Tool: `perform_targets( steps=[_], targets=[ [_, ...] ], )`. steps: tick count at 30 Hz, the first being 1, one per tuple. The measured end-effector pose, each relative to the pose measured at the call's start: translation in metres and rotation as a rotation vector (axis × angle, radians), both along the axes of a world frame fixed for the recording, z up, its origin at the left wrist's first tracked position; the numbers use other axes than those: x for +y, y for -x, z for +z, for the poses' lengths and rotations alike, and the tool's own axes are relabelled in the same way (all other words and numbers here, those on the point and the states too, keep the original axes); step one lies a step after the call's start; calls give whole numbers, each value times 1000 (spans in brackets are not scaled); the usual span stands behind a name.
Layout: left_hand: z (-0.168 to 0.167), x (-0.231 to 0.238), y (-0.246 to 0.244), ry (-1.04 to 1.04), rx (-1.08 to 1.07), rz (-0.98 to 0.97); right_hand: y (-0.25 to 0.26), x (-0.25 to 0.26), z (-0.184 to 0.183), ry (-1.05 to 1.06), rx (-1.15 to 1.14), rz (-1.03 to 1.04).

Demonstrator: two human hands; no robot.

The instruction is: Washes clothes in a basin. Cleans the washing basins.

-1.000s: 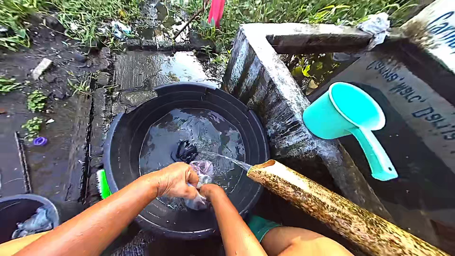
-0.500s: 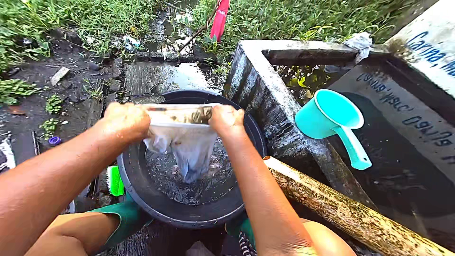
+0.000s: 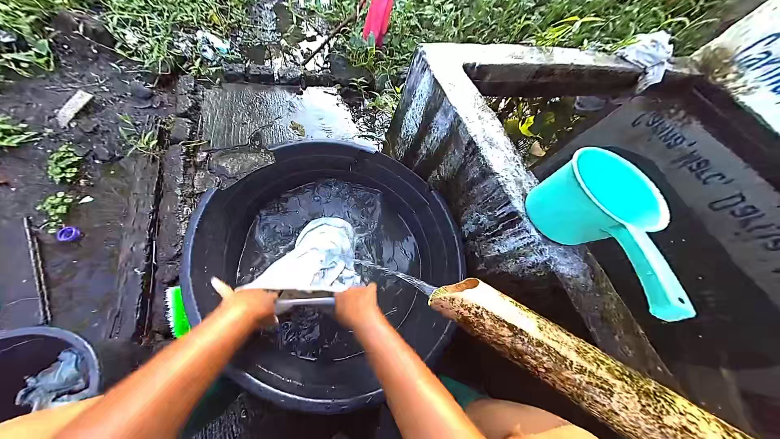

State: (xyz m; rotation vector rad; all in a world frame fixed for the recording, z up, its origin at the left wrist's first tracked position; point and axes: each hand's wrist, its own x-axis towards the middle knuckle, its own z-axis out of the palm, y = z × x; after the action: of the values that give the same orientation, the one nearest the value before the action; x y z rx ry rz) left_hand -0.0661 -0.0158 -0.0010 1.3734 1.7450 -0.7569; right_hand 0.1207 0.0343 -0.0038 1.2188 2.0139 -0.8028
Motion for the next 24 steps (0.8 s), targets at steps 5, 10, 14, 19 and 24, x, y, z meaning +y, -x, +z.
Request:
perform_targets(
  steps=[5, 10, 14, 19, 24],
  targets=[
    [-104, -47, -58, 130, -54, 11, -24, -58, -119, 121, 105, 238],
    [-132, -24, -31, 10, -98, -97, -56, 4, -144, 55, 56, 230],
    [-138, 6, -20, -139, -6, 37, -45, 39, -150, -53, 11, 82],
    [-148, -14, -60, 71, -45, 50, -22, -8, -166, -12, -72, 68],
    [-118, -26, -66, 35, -179, 126, 2, -29, -104, 166, -97, 189]
  ],
)
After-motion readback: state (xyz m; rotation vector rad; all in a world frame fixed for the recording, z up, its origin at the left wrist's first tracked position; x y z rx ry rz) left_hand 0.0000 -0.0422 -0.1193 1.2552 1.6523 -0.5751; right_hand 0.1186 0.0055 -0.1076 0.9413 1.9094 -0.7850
